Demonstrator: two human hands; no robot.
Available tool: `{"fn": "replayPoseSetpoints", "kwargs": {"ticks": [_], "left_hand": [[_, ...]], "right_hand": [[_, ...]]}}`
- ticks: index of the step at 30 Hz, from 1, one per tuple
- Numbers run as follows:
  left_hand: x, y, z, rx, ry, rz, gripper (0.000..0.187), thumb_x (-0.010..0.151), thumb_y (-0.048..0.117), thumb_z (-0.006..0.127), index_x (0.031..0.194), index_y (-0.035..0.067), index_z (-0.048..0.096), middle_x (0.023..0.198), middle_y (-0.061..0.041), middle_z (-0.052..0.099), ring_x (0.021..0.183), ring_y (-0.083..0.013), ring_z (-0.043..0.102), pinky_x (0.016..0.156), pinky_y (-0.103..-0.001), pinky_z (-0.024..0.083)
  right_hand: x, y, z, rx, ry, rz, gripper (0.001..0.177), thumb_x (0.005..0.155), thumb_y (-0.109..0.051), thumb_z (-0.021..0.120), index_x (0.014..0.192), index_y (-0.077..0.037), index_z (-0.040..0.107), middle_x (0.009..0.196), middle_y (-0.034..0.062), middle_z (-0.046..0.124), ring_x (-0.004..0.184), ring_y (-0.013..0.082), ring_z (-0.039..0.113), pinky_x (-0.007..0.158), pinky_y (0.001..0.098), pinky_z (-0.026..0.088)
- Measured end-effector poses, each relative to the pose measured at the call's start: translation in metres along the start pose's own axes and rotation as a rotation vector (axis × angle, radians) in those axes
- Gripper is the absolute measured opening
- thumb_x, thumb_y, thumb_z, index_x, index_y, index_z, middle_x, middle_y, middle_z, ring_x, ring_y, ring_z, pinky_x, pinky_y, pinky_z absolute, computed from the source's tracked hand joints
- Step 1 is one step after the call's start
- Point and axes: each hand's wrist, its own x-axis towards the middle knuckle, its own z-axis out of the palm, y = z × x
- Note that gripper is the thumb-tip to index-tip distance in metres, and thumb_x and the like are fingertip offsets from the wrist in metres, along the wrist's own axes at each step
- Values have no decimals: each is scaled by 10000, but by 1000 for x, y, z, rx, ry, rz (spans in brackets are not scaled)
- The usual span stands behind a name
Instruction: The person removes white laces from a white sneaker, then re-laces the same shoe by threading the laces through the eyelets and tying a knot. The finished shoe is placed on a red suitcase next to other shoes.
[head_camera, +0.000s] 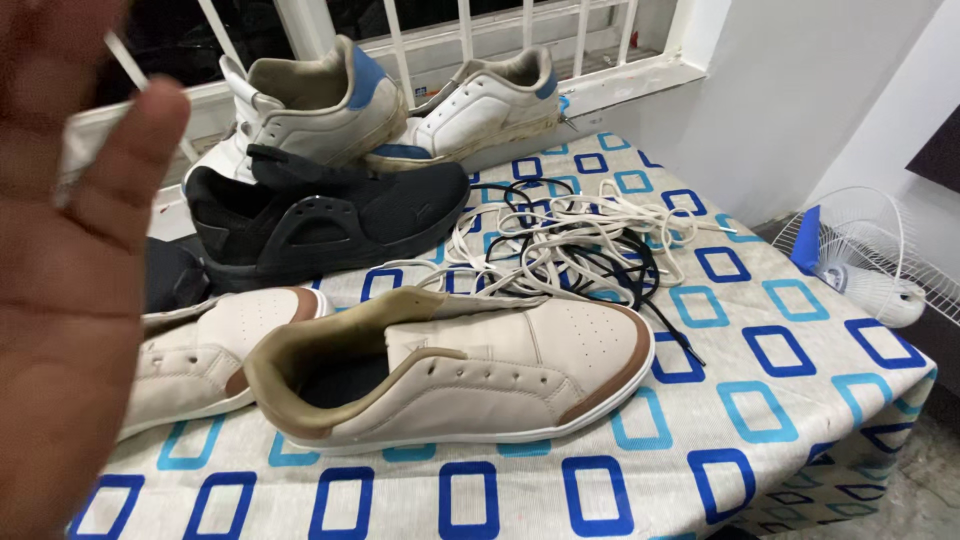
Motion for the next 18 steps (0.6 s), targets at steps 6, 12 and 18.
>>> {"fn": "replayPoseSetpoints", "kwargs": {"ticks": [6, 12, 18], "left_hand": [[38, -18, 33, 175, -36, -12, 341, 1036, 247, 490, 1312, 101, 626, 1326, -92, 656, 1263, -201, 625, 1042, -388, 493], [75, -30, 58, 395, -112, -20, 338, 1008, 242, 536, 1294, 99, 646, 1327, -97, 662, 1237, -198, 638, 982, -365, 514], [83, -39, 65, 586, -156, -46, 338, 980, 237, 581, 1275, 96, 665, 1328, -102, 668, 1211, -195, 651, 923, -342, 535]], "right_hand": [[4, 23, 3, 7, -46, 89, 552, 936, -368, 688, 1403, -76, 648, 1426, 199, 577, 1283, 336, 535, 1043, 417, 417], [19, 33, 1, 34, -57, 109, 549, 926, -370, 696, 1392, -82, 660, 1398, 186, 597, 1252, 325, 553, 1025, 416, 435], [37, 20, 11, 38, -70, 99, 546, 916, -372, 704, 1381, -88, 671, 1370, 173, 617, 1222, 313, 571, 1007, 415, 453]]}}
